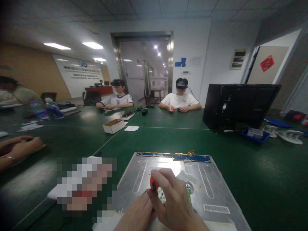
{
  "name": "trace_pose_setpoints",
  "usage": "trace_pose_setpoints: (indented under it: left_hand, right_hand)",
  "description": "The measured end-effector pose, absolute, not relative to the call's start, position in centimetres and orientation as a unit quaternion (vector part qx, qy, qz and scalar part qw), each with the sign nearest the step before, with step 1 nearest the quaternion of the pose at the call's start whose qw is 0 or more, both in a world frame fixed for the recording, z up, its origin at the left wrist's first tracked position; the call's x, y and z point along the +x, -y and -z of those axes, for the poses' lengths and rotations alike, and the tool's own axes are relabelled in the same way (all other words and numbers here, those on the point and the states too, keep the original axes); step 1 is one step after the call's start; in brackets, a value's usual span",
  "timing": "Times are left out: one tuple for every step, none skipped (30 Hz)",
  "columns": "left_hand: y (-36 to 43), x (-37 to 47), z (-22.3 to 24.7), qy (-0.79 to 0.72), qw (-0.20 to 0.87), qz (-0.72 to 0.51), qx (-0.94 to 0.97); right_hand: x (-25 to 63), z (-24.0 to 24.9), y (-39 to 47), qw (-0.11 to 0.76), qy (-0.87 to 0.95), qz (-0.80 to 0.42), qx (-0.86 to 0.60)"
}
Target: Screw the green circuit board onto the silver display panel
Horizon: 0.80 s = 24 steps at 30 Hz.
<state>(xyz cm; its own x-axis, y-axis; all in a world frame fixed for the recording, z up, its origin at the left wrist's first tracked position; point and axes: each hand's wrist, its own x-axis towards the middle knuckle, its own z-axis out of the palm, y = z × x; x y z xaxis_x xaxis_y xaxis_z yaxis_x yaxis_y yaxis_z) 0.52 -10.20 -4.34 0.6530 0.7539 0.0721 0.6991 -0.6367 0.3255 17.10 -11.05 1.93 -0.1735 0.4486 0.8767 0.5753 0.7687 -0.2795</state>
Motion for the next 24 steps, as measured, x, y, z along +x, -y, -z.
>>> trace_pose_setpoints:
  left_hand:
    - [10.26,0.56,4.2,-0.406,0.141,-0.1,0.898]
    - [10.31,0.58,4.06,-0.406,0.145,-0.102,0.897]
    - [10.36,0.56,3.95,-0.404,0.149,-0.107,0.896]
    - [10.39,0.51,3.87,-0.403,0.151,-0.113,0.895]
    - [10.4,0.45,3.85,-0.403,0.152,-0.119,0.895]
    - [10.39,0.37,3.88,-0.403,0.152,-0.124,0.894]
    - [10.36,0.29,3.95,-0.403,0.151,-0.128,0.894]
    - [10.32,0.22,4.05,-0.401,0.151,-0.131,0.894]
    - [10.27,0.16,4.18,-0.399,0.15,-0.134,0.894]
    - [10.22,0.12,4.32,-0.396,0.15,-0.138,0.895]
    - [10.18,0.09,4.45,-0.393,0.149,-0.143,0.896]
    - [10.16,0.08,4.55,-0.389,0.148,-0.149,0.897]
    - [10.14,0.07,4.63,-0.385,0.148,-0.155,0.898]
    - [10.14,0.07,4.66,-0.383,0.148,-0.16,0.898]
    - [10.16,0.07,4.64,-0.38,0.149,-0.162,0.898]
    - [10.18,0.07,4.57,-0.38,0.151,-0.163,0.898]
    - [10.2,0.07,4.47,-0.383,0.153,-0.161,0.897]
    - [10.23,0.07,4.35,-0.386,0.156,-0.157,0.895]
    - [10.26,0.07,4.22,-0.39,0.158,-0.153,0.894]
    - [10.28,0.07,4.11,-0.393,0.16,-0.15,0.893]
    - [10.29,0.07,4.02,-0.395,0.161,-0.149,0.892]
    - [10.3,0.07,3.97,-0.395,0.161,-0.149,0.892]
    - [10.3,0.07,3.94,-0.393,0.161,-0.152,0.892]
    - [10.3,0.07,3.94,-0.391,0.16,-0.155,0.893]
  right_hand:
    - [17.12,-1.94,11.07,0.549,0.764,0.057,-0.335]
    - [17.14,-1.96,11.08,0.55,0.763,0.055,-0.335]
    - [17.16,-1.98,11.1,0.551,0.763,0.053,-0.334]
    - [17.19,-2.01,11.12,0.552,0.763,0.049,-0.333]
    - [17.22,-2.03,11.14,0.553,0.763,0.045,-0.332]
    - [17.25,-2.04,11.16,0.553,0.764,0.041,-0.33]
    - [17.28,-2.04,11.18,0.552,0.765,0.039,-0.329]
    - [17.31,-2.04,11.21,0.551,0.767,0.038,-0.328]
    - [17.33,-2.03,11.23,0.549,0.768,0.038,-0.328]
    - [17.34,-2.01,11.24,0.549,0.768,0.039,-0.327]
    - [17.35,-1.99,11.24,0.548,0.768,0.038,-0.328]
    - [17.35,-1.97,11.24,0.548,0.769,0.037,-0.328]
    - [17.34,-1.95,11.24,0.548,0.769,0.036,-0.329]
    - [17.33,-1.94,11.24,0.547,0.769,0.034,-0.329]
    - [17.33,-1.93,11.24,0.546,0.769,0.034,-0.33]
    - [17.32,-1.94,11.24,0.545,0.769,0.033,-0.333]
    - [17.31,-1.95,11.25,0.543,0.769,0.033,-0.335]
    - [17.29,-1.96,11.26,0.542,0.769,0.031,-0.338]
    - [17.27,-1.98,11.27,0.542,0.768,0.029,-0.34]
    - [17.25,-2.0,11.28,0.543,0.767,0.027,-0.341]
    - [17.22,-2.02,11.28,0.544,0.766,0.026,-0.341]
    - [17.2,-2.04,11.28,0.545,0.766,0.026,-0.34]
    - [17.17,-2.06,11.28,0.545,0.766,0.026,-0.339]
    - [17.15,-2.07,11.28,0.545,0.767,0.026,-0.337]
